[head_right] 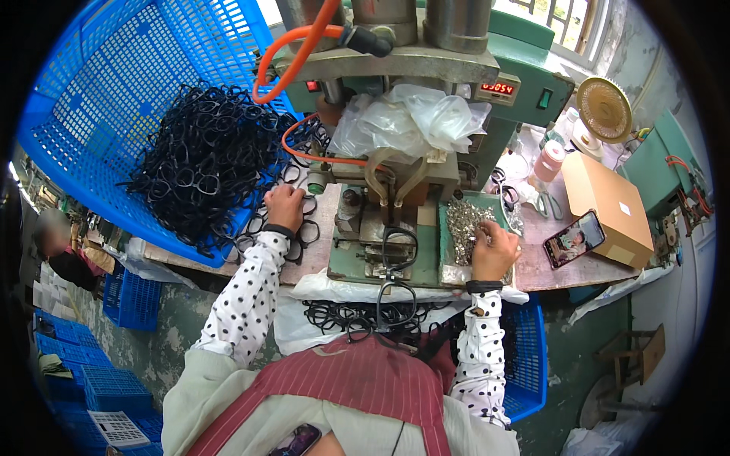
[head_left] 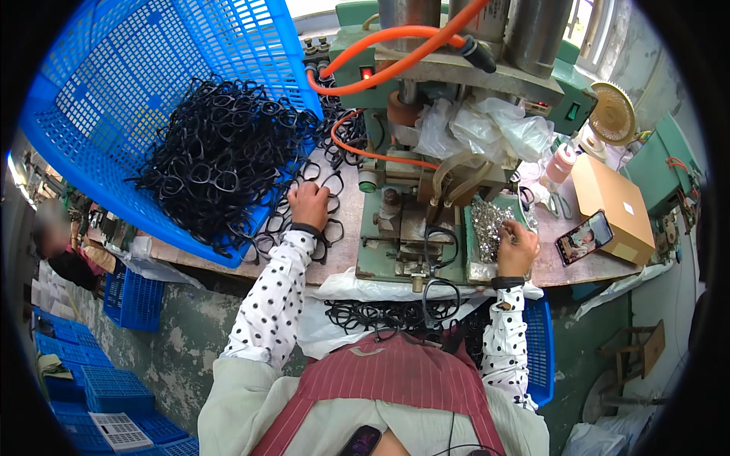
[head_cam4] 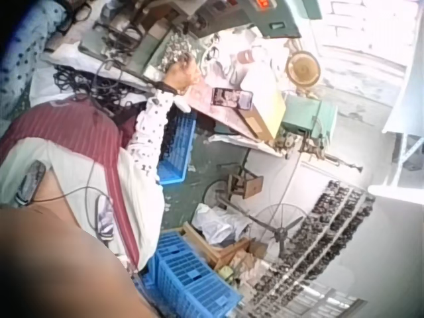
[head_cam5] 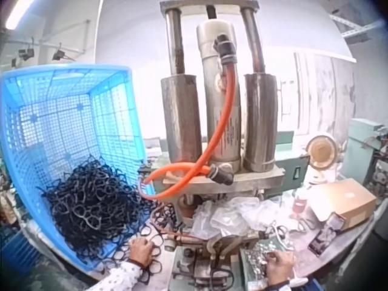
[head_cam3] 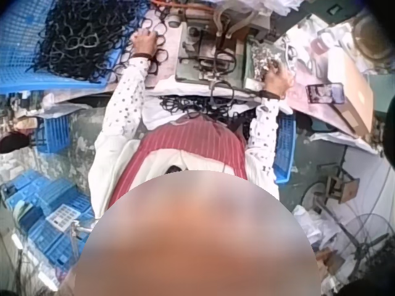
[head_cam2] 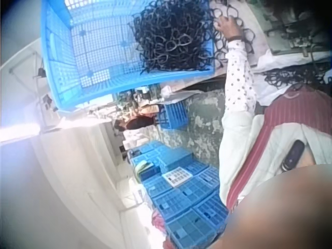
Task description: The person repeatedly picks up black eyeglass frames from a blue basket, places them into a press machine, and adds small metal components from a tray. The person operates the press to attach the components, then removes the assembled frames and places them on the table. This cycle continues throughout the clip.
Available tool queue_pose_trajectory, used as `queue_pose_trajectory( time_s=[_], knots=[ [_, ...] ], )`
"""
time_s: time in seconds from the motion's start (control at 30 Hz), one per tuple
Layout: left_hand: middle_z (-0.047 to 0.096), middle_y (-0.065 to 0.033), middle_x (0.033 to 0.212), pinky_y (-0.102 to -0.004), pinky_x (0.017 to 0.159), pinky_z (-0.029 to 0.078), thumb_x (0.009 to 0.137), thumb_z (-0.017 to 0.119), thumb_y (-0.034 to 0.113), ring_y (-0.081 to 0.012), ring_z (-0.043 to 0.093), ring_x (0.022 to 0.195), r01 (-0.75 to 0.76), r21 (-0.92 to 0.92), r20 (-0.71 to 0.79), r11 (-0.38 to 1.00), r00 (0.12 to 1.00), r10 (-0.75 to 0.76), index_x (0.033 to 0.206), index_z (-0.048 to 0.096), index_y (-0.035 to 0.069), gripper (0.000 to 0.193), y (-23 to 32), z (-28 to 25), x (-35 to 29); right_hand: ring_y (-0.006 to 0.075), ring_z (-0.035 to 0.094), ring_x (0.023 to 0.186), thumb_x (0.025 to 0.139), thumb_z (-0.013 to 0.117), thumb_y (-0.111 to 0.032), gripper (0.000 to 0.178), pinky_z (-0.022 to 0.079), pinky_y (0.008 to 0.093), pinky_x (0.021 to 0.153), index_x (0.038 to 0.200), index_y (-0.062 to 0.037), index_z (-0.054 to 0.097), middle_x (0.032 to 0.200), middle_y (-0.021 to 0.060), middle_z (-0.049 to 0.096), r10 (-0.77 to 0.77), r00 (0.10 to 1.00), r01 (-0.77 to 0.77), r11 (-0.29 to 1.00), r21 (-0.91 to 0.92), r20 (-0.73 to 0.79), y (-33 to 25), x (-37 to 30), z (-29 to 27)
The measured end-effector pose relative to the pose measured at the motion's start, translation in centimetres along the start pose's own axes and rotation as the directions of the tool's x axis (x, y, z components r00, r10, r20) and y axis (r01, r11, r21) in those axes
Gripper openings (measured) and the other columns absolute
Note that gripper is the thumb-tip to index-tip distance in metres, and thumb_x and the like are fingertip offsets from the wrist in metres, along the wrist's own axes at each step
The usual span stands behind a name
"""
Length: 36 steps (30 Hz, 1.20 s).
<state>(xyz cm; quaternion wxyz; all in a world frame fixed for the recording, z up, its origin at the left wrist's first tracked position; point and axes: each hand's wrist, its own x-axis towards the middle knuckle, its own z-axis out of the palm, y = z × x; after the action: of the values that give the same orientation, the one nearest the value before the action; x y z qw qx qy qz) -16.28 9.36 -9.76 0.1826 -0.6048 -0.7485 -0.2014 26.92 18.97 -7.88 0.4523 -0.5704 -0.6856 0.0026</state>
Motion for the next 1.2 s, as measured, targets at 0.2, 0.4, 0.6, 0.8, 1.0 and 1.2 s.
queue_pose_trajectory(
  time_s=[0.2, 0.4, 0.6, 0.8, 1.0, 1.2],
  knots=[
    [0.058, -0.0081, 0.083, -0.0332, 0.06, 0.047, 0.089, 0.063, 0.009, -0.0231, 0.058, 0.066, 0.111, -0.519, -0.181, 0.848, 0.955, -0.235, 0.138, 0.045, 0.014, 0.053, 5.7, -6.9, -1.8, 0.0212, 0.063, 0.074, 0.075, 0.071, -0.007, 0.013, 0.049, 0.0303, 0.07, 0.088, -0.0088, 0.075, 0.08, 0.0079, 0.07, 0.079, 0.954, -0.197, 0.894, 0.403, 0.289, -3.0, 0.6, -0.1],
    [0.063, -0.0058, 0.087, -0.0368, 0.067, 0.046, 0.075, 0.066, 0.001, -0.0228, 0.06, 0.071, -0.458, -0.368, -0.501, 0.809, 0.831, 0.243, 0.12, 0.059, 0.004, 0.045, 12.2, -13.4, -2.4, 0.0158, 0.063, 0.074, 0.075, 0.068, 0.0, 0.018, 0.047, 0.0256, 0.068, 0.092, -0.0017, 0.074, 0.086, 0.0102, 0.069, -0.026, 0.925, -0.262, 0.677, 0.688, 0.378, -11.2, 1.2, -4.3],
    [0.063, -0.0062, 0.097, -0.0398, 0.077, 0.049, 0.073, 0.069, 0.008, -0.0246, 0.06, 0.08, -0.705, -0.47, -0.531, 0.531, 0.706, 0.468, 0.116, 0.063, 0.005, 0.043, 19.4, -14.2, -1.2, 0.0047, 0.048, 0.06, 0.07, 0.073, -0.008, 0.037, 0.036, 0.0231, 0.051, 0.106, -0.0027, 0.065, 0.081, 0.0069, 0.068, 0.042, 0.904, -0.361, 0.608, 0.707, 0.426, -13.9, -0.1, -3.8],
    [0.062, -0.0077, 0.093, -0.0392, 0.072, 0.049, 0.071, 0.071, 0.007, -0.0273, 0.058, 0.078, -0.724, -0.539, -0.517, 0.431, 0.688, 0.51, 0.119, 0.06, 0.004, 0.049, 19.2, -12.6, -1.7, 0.008, 0.057, 0.064, 0.07, 0.074, -0.003, 0.048, 0.04, 0.0214, 0.054, 0.113, 0.0005, 0.053, 0.082, 0.009, 0.069, 0.067, 0.877, -0.406, 0.634, 0.658, 0.476, -15.9, 1.1, -4.9],
    [0.065, -0.008, 0.099, -0.04, 0.079, 0.05, 0.073, 0.067, 0.006, -0.0267, 0.06, 0.081, -0.799, -0.489, -0.562, 0.35, 0.596, 0.573, 0.117, 0.06, 0.001, 0.045, 19.4, -13.8, -2.3, 0.012, 0.063, 0.074, 0.071, 0.073, 0.002, 0.058, 0.047, 0.022, 0.061, 0.121, 0.0046, 0.045, 0.085, 0.0124, 0.067, 0.076, 0.878, -0.458, 0.419, 0.784, 0.472, -16.7, 1.1, -3.4],
    [0.064, -0.0111, 0.113, -0.0437, 0.086, 0.048, 0.076, 0.066, 0.004, -0.0295, 0.06, 0.091, -0.74, -0.621, -0.445, 0.257, 0.603, 0.662, 0.12, 0.06, 0.003, 0.045, 19.0, -12.4, -1.1, 0.0157, 0.062, 0.065, 0.073, 0.072, -0.001, 0.047, 0.049, 0.0284, 0.061, 0.117, -0.0073, 0.055, 0.079, 0.0054, 0.069, 0.119, 0.954, -0.267, 0.761, 0.592, 0.277, -10.1, 2.2, -1.8]
  ],
)
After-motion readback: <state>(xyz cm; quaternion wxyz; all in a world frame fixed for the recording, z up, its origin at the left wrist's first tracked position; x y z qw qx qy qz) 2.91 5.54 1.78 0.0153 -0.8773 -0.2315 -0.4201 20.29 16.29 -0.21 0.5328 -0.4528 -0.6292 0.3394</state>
